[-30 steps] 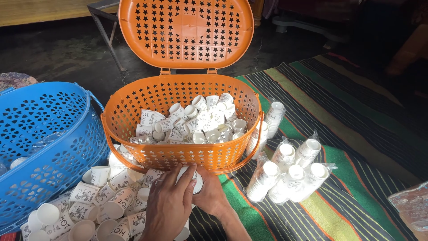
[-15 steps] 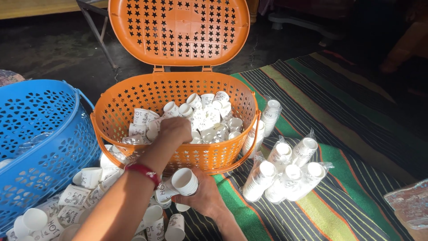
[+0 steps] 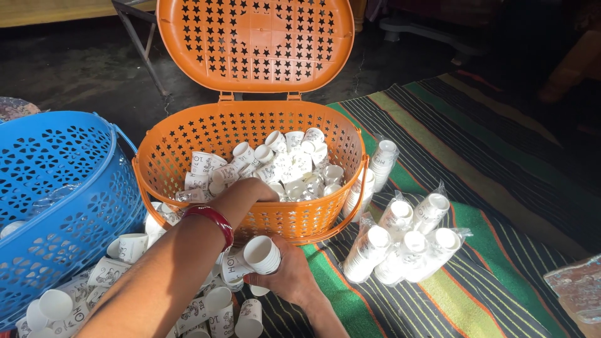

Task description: The person organizes and stacks small paper cups by hand, placing them into a plastic bag and then into an orange basket.

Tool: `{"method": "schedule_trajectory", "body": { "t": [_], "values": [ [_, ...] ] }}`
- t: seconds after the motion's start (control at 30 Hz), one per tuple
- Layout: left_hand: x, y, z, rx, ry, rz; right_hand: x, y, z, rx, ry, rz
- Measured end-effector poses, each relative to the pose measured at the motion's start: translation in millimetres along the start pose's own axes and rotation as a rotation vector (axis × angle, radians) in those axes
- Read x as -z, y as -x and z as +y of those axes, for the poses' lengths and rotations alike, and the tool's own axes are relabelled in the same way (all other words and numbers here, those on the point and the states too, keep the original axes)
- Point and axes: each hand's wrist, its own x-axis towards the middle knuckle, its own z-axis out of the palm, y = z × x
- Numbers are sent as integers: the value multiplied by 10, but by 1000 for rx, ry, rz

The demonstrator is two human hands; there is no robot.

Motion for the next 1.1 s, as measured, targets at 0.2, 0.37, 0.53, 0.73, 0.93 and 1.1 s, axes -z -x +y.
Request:
{"method": "schedule_trajectory", "body": {
  "t": [0.2, 0.37, 0.53, 0.73, 0.93, 1.1],
  "values": [
    [-46, -91, 10, -8, 31, -121, 2, -6, 1, 8, 30, -11],
    [-35, -197, -9, -16, 58, -220, 0, -3, 6, 13, 10, -1],
    [-38, -35, 70, -94, 63, -196, -4, -4, 14, -3, 15, -7],
    [45, 278, 102, -330, 102, 65, -3, -14, -24, 40, 35, 1],
    [189, 1033, 28, -502, 404, 949, 40, 4, -20, 13, 6, -5],
    [-46, 2145, -26, -605, 557, 1024, 10, -12, -11, 78, -11, 25]
  ]
}}
